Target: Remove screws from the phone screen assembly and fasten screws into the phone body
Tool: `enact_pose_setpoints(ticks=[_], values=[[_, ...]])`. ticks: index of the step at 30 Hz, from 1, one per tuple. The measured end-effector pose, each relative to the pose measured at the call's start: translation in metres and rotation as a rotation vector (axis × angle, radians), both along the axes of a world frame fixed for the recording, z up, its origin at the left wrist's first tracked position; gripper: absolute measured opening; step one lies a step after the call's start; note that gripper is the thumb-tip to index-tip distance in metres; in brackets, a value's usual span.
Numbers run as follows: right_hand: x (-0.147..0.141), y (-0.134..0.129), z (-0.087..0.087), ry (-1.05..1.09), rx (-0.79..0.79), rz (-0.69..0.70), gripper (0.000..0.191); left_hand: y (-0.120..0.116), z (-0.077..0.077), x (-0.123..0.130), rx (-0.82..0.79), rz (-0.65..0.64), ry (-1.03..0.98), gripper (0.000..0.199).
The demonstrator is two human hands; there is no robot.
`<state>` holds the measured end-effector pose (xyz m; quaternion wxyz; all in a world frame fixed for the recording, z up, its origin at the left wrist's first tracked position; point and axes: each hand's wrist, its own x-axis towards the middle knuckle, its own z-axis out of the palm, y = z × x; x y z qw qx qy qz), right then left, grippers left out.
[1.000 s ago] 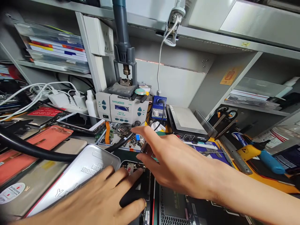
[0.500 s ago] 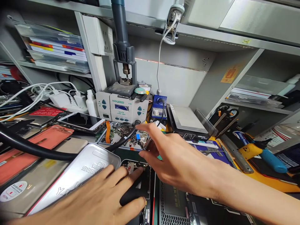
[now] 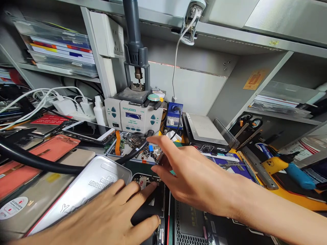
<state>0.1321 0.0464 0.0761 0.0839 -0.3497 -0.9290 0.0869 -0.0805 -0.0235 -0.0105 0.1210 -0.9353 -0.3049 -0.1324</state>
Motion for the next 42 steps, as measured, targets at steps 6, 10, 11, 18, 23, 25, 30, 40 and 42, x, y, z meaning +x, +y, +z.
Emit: enact_pose_setpoints(ticks=[6, 10, 11, 18, 23, 25, 30, 40, 42], values=[[0.0, -0.001, 0.001, 0.014, -0.039, -0.004, 0.044, 0.001, 0.006, 0.003, 0.019, 0.048, -0.014, 0.013], [0.005, -0.002, -0.002, 0.04, -0.065, -0.041, 0.044, -0.001, 0.008, 0.003, -0.018, 0.051, -0.007, 0.015], [0.007, -0.002, -0.004, 0.044, -0.075, -0.058, 0.045, -0.001, 0.007, 0.003, -0.039, 0.049, 0.002, 0.016], [0.016, 0.001, -0.014, 0.394, -0.339, -0.24, 0.053, -0.005, 0.012, -0.001, -0.247, 0.18, -0.055, 0.019], [0.017, -0.003, -0.006, 0.641, -0.587, -0.284, 0.064, 0.012, 0.024, 0.002, -0.578, 0.457, -0.351, 0.017], [0.018, -0.006, -0.004, 0.68, -0.619, -0.296, 0.068, 0.021, 0.03, 0.006, -0.679, 0.573, -0.434, 0.016], [0.02, -0.015, -0.006, 0.723, -0.631, -0.276, 0.068, 0.028, 0.052, 0.017, -0.865, 0.589, -0.441, 0.022], [0.061, -0.026, 0.001, 0.826, -0.448, -0.426, 0.065, 0.04, 0.05, 0.009, -0.781, 0.447, -0.281, 0.028], [0.076, -0.033, 0.001, 0.829, -0.432, -0.502, 0.066, 0.044, 0.047, 0.009, -0.709, 0.41, -0.226, 0.029]])
